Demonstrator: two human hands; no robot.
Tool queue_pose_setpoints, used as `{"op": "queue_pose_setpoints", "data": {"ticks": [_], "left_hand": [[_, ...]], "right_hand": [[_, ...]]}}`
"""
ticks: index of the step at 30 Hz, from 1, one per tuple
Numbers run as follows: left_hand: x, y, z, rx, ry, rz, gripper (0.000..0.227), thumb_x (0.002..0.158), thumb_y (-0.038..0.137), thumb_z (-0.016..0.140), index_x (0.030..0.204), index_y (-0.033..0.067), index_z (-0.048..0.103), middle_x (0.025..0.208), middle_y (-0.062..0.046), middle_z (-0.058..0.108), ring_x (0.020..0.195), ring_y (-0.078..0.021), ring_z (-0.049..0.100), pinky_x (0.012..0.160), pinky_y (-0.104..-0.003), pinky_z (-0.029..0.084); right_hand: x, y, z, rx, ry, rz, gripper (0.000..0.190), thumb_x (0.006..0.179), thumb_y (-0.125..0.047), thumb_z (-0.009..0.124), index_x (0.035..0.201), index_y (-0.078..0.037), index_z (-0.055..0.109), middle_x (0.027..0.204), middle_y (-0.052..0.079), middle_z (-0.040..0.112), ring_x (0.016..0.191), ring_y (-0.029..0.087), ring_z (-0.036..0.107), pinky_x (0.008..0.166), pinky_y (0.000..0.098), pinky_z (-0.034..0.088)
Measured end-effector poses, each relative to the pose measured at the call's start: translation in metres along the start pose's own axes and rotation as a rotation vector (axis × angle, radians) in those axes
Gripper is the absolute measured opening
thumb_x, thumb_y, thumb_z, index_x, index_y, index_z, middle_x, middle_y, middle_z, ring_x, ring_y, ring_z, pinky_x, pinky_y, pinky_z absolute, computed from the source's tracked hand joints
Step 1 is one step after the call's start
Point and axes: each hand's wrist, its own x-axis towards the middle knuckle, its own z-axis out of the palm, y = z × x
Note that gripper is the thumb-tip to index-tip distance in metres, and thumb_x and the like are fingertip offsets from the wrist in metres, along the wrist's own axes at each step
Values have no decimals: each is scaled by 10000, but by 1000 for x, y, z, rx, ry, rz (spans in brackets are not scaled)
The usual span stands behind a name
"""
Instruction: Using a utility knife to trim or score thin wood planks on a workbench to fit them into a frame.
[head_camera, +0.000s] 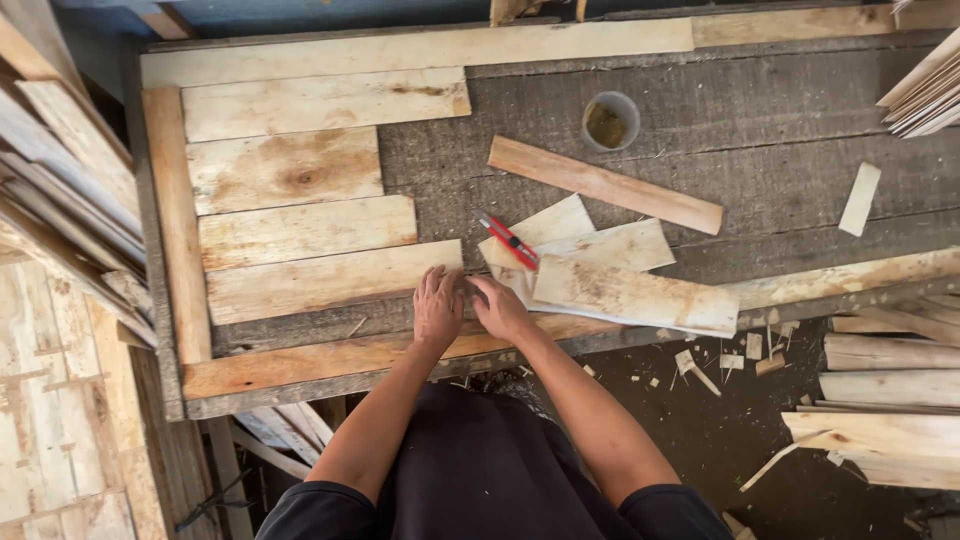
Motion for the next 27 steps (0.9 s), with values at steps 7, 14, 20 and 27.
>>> {"op": "queue_pose_setpoints", "data": {"ticks": [7,14,20,27], "left_hand": [[33,81,32,-87,-79,-202,367,985,276,597,1324,135,598,1163,-201,677,1075,-401,645,894,-521,518],[42,102,68,-123,-120,-300,373,998,324,581,1329,154,563,798,-191,733,781,-431,703,721,-556,539],[46,106,70,-129,-73,-333,343,991,311,595,1290,144,581,765,-156,720,747,-390,700,689,-523,530],[40,105,64,-165,15,-320,315,967,257,634,1251,119,627,771,-136,675,727,-350,667,674,-492,515]], "right_hand": [[2,29,-117,244,106,106,273,993,-126,579,1247,-69,659,1083,136,778,970,240,769,861,360,626],[19,130,-193,-221,417,143,373,923,-107,694,1291,-73,649,1302,181,634,1241,351,568,1096,462,460],[47,169,-228,-402,343,123,589,910,-121,717,1468,-105,529,1535,213,458,1428,443,396,1190,503,353],[60,198,-229,-534,208,184,800,842,-177,800,1551,-142,431,1583,197,377,1448,463,305,1173,530,289]]}}
